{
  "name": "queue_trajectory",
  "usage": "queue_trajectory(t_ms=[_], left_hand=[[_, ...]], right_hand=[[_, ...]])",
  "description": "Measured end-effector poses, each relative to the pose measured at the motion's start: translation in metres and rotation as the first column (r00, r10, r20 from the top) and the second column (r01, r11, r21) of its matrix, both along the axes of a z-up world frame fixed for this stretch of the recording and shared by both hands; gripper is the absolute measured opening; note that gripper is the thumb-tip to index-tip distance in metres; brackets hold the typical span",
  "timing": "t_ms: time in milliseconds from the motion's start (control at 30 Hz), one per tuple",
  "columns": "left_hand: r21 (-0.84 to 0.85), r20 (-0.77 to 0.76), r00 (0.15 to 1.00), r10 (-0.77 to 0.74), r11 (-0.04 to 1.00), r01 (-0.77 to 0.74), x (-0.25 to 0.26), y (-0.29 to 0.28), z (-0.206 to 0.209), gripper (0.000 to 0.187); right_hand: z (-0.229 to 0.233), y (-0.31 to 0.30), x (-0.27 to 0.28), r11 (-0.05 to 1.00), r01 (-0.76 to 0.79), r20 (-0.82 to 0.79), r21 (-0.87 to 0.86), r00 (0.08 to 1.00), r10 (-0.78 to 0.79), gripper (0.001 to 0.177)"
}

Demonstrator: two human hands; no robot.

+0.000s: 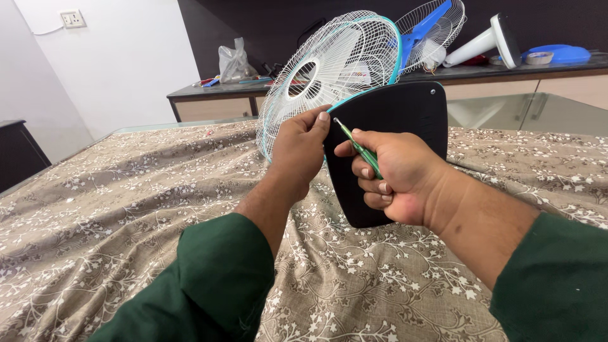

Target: The person reassembles a table fan by attaching the fan blades to the motor hub, securing them with a black cap, and then fastening the front and rear wire cages to the fan body using a screwdriver.

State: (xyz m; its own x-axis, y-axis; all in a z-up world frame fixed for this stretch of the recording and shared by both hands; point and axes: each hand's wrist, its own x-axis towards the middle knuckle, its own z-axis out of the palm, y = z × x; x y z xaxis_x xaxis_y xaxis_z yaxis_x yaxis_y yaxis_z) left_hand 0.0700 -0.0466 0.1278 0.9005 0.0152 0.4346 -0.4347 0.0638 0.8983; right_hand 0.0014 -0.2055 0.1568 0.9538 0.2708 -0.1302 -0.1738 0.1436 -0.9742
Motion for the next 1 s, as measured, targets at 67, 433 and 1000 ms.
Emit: queue_trajectory(t_ms=[67,433,1000], left_hand=[[0.005,-0.006,1.000,0.007,1.000,-0.007,-0.002,0.000,0.001,0.038],[0.219,0.064,0.997,0.035,0.975,-0.049,-0.024,-0.002,-0.002,0.057],[0.464,0.323,0.900,0.292,0.780,-0.420,-0.022,0.002,0.012,0.035]], right_hand=[[-0.001,0.001,0.000,1.000,0.010,0.003,-0.018,1.000,-0.010,0.034],[0.002,-0.007,0.016,0.989,-0.041,-0.093,0.141,0.994,0.054,0.033],[0.006,0.008,0.024,0.940,0.288,-0.038,-0.184,0.953,-0.299,0.022]])
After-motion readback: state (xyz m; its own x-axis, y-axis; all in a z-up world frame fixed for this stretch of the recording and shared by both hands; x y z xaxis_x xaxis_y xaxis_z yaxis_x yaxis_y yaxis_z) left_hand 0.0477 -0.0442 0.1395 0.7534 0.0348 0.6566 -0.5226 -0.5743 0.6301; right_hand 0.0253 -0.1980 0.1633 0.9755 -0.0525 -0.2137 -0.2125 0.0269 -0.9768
